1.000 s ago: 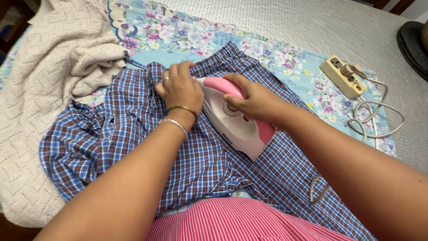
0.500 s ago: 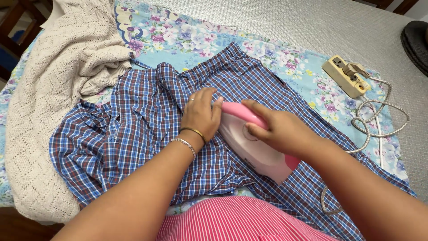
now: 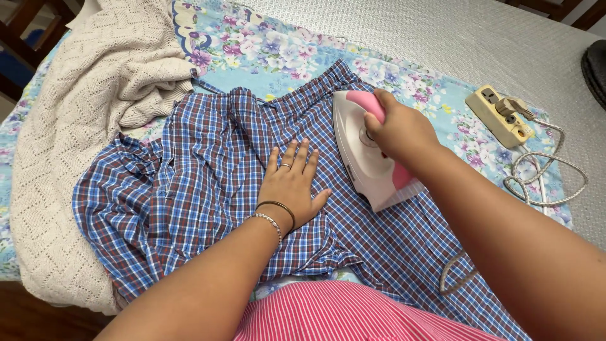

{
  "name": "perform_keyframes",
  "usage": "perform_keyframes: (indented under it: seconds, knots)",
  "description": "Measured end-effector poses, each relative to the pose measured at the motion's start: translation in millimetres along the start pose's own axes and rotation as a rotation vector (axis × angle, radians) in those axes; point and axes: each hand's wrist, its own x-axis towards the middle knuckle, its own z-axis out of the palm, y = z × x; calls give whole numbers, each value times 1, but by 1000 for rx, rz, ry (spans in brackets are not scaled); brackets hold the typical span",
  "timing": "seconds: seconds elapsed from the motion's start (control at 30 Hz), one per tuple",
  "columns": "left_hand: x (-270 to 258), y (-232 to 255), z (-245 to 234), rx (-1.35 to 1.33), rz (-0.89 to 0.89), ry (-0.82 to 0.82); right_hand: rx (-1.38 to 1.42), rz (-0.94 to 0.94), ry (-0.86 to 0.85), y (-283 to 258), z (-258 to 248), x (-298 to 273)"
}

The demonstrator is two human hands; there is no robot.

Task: The person irons a blue and brown plaid shirt on a floral-patterned ironing board. They repeatedly smooth the fabric with their hands and use a pink and white iron to press different sections of the shirt, including the sleeves and body, while adjusting the garment's position throughout the process.

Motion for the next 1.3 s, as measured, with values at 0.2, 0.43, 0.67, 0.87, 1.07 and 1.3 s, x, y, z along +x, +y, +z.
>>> perform_keyframes:
  seconds: [0.2, 0.43, 0.67, 0.87, 1.07, 1.3]
  knots:
    - [1, 1, -2, 15, -5, -11, -8, -2, -37, 2, -3, 1]
    - [1, 2, -2, 26, -11, -36, -101, 24, 17, 26, -1, -8]
    - [1, 1, -3, 0, -15, -37, -68, 36, 82, 35, 0, 40]
    - [1, 1, -3, 17, -15, -35, 63, 55, -14, 31, -13, 39]
    - [0, 1, -4, 23, -7, -18, 136, 56, -86, 31, -14, -15]
    - [0, 3, -7, 36, -20, -36, 9, 124, -109, 38, -10, -75]
